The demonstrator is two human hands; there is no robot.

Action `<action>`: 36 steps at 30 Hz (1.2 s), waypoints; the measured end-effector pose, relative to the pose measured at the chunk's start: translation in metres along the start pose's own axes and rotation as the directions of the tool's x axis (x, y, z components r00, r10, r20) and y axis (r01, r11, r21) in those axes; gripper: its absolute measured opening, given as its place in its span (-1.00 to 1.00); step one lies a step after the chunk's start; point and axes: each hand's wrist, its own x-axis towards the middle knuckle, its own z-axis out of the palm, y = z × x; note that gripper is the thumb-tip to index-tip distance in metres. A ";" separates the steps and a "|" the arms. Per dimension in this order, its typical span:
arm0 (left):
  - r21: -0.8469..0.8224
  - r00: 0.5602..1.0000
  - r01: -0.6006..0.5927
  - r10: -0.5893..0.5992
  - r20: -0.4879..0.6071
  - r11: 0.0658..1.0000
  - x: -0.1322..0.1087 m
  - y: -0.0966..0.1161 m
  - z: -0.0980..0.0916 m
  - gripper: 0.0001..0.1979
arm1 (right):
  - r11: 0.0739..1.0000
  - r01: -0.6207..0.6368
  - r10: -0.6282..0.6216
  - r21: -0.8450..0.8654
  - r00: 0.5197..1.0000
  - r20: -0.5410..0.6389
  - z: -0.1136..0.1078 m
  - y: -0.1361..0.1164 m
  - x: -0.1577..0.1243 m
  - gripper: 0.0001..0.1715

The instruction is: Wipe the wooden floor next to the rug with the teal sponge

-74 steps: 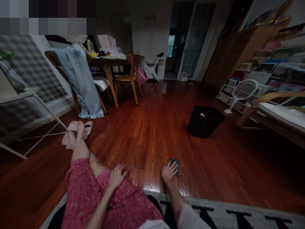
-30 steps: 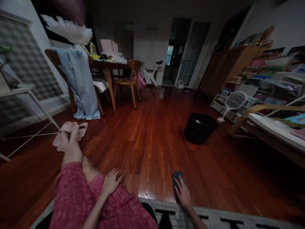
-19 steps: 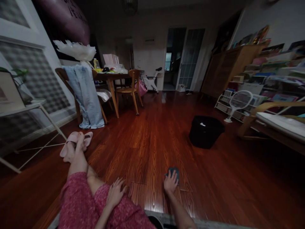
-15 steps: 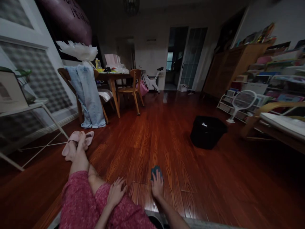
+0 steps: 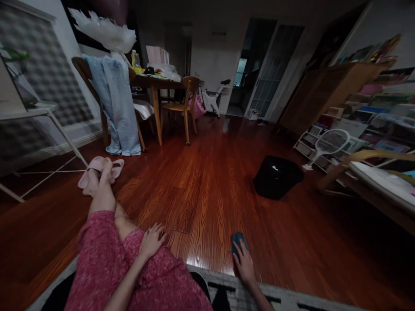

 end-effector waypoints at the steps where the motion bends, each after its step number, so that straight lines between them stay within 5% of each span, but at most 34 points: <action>1: 0.001 1.000 -0.001 0.001 0.003 1.000 0.000 0.000 0.000 -0.47 | 0.995 -0.098 0.097 -0.004 0.993 -0.074 0.001 0.009 0.003 -0.31; 4: 0.005 1.000 -0.005 0.005 0.009 1.000 0.001 0.000 0.001 -0.48 | 0.926 -0.375 0.368 0.036 0.878 -0.305 0.015 0.000 0.023 -0.30; 7: 0.006 1.000 -0.004 0.004 0.002 1.000 0.002 -0.001 0.001 -0.48 | 0.848 -0.511 0.505 0.140 0.703 -0.501 0.040 -0.053 0.054 -0.30; 8: 0.007 1.000 -0.003 0.003 0.003 1.000 0.002 -0.001 0.001 -0.47 | 0.841 -0.517 0.517 0.158 0.683 -0.517 0.049 -0.075 0.065 -0.30; 9: 0.008 1.000 0.000 0.000 0.008 1.000 0.002 -0.001 0.001 -0.47 | 0.848 -0.505 0.510 0.158 0.700 -0.500 0.058 -0.097 0.073 -0.30; 11: 0.012 1.000 0.007 -0.007 0.017 1.000 0.002 0.000 0.000 -0.47 | 0.903 -0.415 0.424 0.109 0.824 -0.375 0.075 -0.138 0.085 -0.30; 14: 0.011 1.000 0.018 -0.018 0.014 1.000 0.002 0.002 -0.001 -0.47 | 0.994 -0.096 0.099 0.042 0.993 -0.058 0.094 -0.188 0.083 -0.35; 16: 0.010 1.000 0.024 -0.024 0.009 1.000 0.000 0.003 -0.003 -0.47 | 0.983 0.161 -0.172 0.082 0.974 0.148 0.099 -0.211 0.073 -0.38; 18: 0.008 1.000 0.024 -0.024 0.007 1.000 -0.001 0.004 -0.004 -0.47 | 0.920 0.353 -0.390 0.171 0.872 0.296 0.094 -0.221 0.059 -0.38; 20: 0.003 1.000 0.017 -0.017 0.003 1.000 -0.002 0.004 -0.004 -0.47 | 0.856 0.453 -0.516 0.250 0.772 0.371 0.080 -0.215 0.046 -0.38; 22: -0.006 1.000 0.009 -0.009 -0.006 1.000 -0.002 0.004 -0.004 -0.48 | 0.836 0.477 -0.548 0.270 0.740 0.391 0.061 -0.191 0.034 -0.38; 26: -0.023 1.000 0.004 -0.005 -0.011 1.000 -0.002 0.003 -0.004 -0.48 | 0.919 0.367 -0.394 0.142 0.863 0.316 0.019 -0.106 0.015 -0.38; 29: -0.031 1.000 -0.001 0.001 -0.010 1.000 -0.002 0.003 -0.004 -0.49 | 0.987 0.163 -0.161 0.003 0.973 0.163 -0.001 -0.039 0.006 -0.36; 31: -0.034 1.000 0.000 0.000 -0.011 0.999 -0.002 0.002 -0.004 -0.49 | 0.998 -0.025 0.027 -0.056 0.999 0.020 -0.003 -0.013 0.007 -0.34; 33: -0.037 1.000 0.001 -0.002 -0.016 0.999 -0.002 0.002 -0.004 -0.49 | 0.971 -0.232 0.221 -0.063 0.965 -0.137 0.006 -0.010 0.015 -0.32; 36: -0.043 1.000 0.001 -0.002 -0.023 0.999 -0.001 0.001 -0.003 -0.49 | 0.898 -0.440 0.419 0.002 0.852 -0.314 0.032 -0.046 0.039 -0.29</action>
